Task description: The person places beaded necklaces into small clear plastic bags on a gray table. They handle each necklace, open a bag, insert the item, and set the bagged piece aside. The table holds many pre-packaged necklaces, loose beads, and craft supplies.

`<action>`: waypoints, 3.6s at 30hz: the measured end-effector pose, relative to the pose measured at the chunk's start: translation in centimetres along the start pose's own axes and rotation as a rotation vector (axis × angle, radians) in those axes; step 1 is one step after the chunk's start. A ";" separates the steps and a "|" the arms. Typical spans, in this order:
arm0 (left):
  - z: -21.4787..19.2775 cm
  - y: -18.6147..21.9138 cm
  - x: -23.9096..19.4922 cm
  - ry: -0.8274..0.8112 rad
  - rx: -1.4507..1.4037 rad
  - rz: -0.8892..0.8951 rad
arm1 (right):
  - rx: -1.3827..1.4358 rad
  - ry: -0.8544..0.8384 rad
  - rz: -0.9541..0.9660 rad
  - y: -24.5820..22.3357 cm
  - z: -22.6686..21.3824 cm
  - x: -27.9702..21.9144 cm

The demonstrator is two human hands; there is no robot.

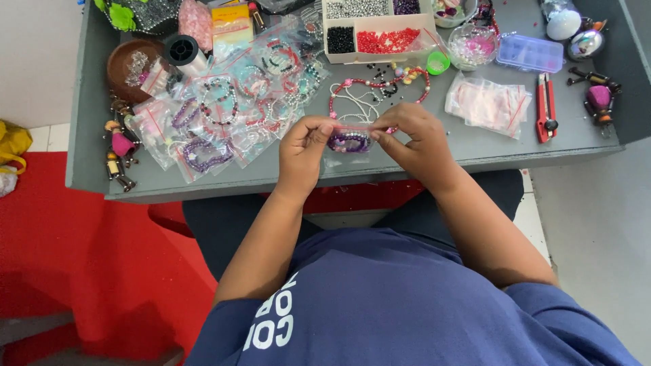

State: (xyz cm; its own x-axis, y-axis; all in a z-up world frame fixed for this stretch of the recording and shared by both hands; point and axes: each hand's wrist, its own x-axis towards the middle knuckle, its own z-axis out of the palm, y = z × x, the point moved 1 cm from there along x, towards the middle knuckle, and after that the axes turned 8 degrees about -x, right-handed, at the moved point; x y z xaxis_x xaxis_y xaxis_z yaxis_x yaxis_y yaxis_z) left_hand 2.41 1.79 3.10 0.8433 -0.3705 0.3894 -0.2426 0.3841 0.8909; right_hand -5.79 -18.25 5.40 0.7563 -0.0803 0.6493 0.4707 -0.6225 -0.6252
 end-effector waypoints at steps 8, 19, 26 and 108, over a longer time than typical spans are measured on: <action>0.5 0.2 -0.2 -0.023 0.048 0.058 | -0.086 0.022 -0.052 1.1 0.0 -0.6; 2.1 -0.1 -0.9 -0.176 0.294 0.219 | -0.314 -0.023 -0.208 -1.5 0.8 0.6; 1.9 -0.7 -0.9 -0.272 0.469 0.363 | -0.407 -0.052 -0.191 -1.4 1.3 0.2; -8.7 -5.7 -11.8 -0.629 1.006 -1.006 | -0.950 -0.051 1.492 19.0 -15.4 -10.3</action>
State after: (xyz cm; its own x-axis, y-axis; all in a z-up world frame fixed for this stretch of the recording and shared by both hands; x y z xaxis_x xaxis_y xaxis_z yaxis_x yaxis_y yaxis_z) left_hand -1.97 11.34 -8.64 0.5833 -0.4988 -0.6410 -0.1480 -0.8412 0.5200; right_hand -11.65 -41.25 -6.43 0.2757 -0.9381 -0.2098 -0.9560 -0.2449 -0.1614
